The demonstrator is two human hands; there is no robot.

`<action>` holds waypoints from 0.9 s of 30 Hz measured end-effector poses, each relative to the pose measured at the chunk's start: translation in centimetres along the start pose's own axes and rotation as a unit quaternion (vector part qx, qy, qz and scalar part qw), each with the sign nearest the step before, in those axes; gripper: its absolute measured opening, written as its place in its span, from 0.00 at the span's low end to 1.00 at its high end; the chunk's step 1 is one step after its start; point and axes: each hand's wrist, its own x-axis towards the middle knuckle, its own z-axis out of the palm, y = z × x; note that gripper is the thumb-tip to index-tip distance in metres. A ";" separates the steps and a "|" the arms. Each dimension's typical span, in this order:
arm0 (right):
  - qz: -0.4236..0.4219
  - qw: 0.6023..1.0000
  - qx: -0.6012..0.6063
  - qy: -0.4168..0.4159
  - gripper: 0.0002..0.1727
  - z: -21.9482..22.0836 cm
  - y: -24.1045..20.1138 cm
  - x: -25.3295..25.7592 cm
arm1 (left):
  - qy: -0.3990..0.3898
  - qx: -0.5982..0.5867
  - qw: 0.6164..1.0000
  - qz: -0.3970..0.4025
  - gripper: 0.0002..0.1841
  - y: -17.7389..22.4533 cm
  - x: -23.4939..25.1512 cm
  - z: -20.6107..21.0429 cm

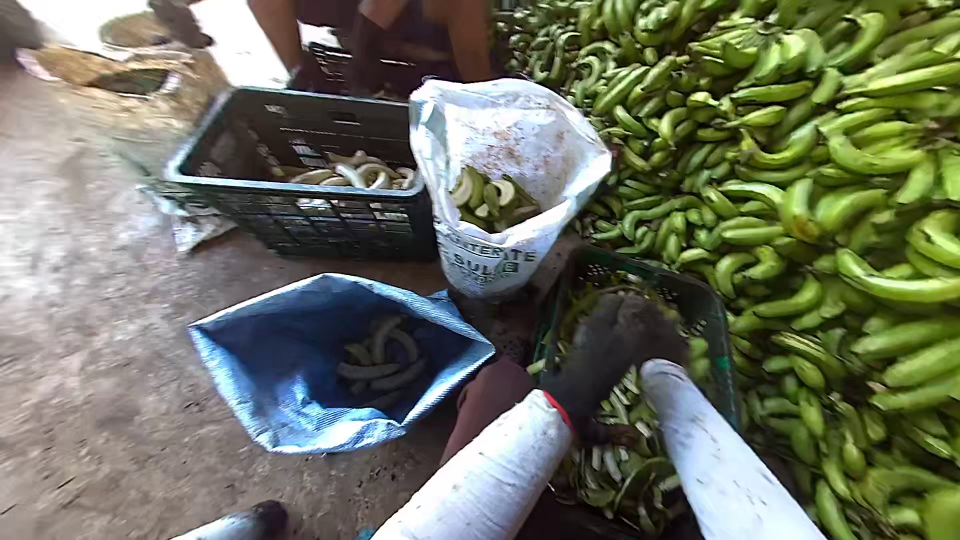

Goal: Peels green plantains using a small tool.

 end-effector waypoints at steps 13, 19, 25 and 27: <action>0.124 0.969 0.206 -0.060 0.43 -3.0 14.3 -6.6 | -0.070 0.053 0.996 0.018 0.26 -1.8 -0.8 3.9; 0.141 0.905 0.394 0.069 0.44 -8.5 13.8 -9.4 | -0.123 -0.144 0.978 -0.090 0.30 -3.8 -1.4 8.4; 0.028 0.868 0.447 0.216 0.39 -14.4 11.5 -11.1 | -0.124 -0.179 0.976 -0.013 0.25 -4.4 -1.6 10.8; 0.026 0.779 0.585 0.224 0.27 -15.1 10.6 -10.9 | -0.088 -0.157 0.984 0.003 0.23 -4.3 -1.3 10.3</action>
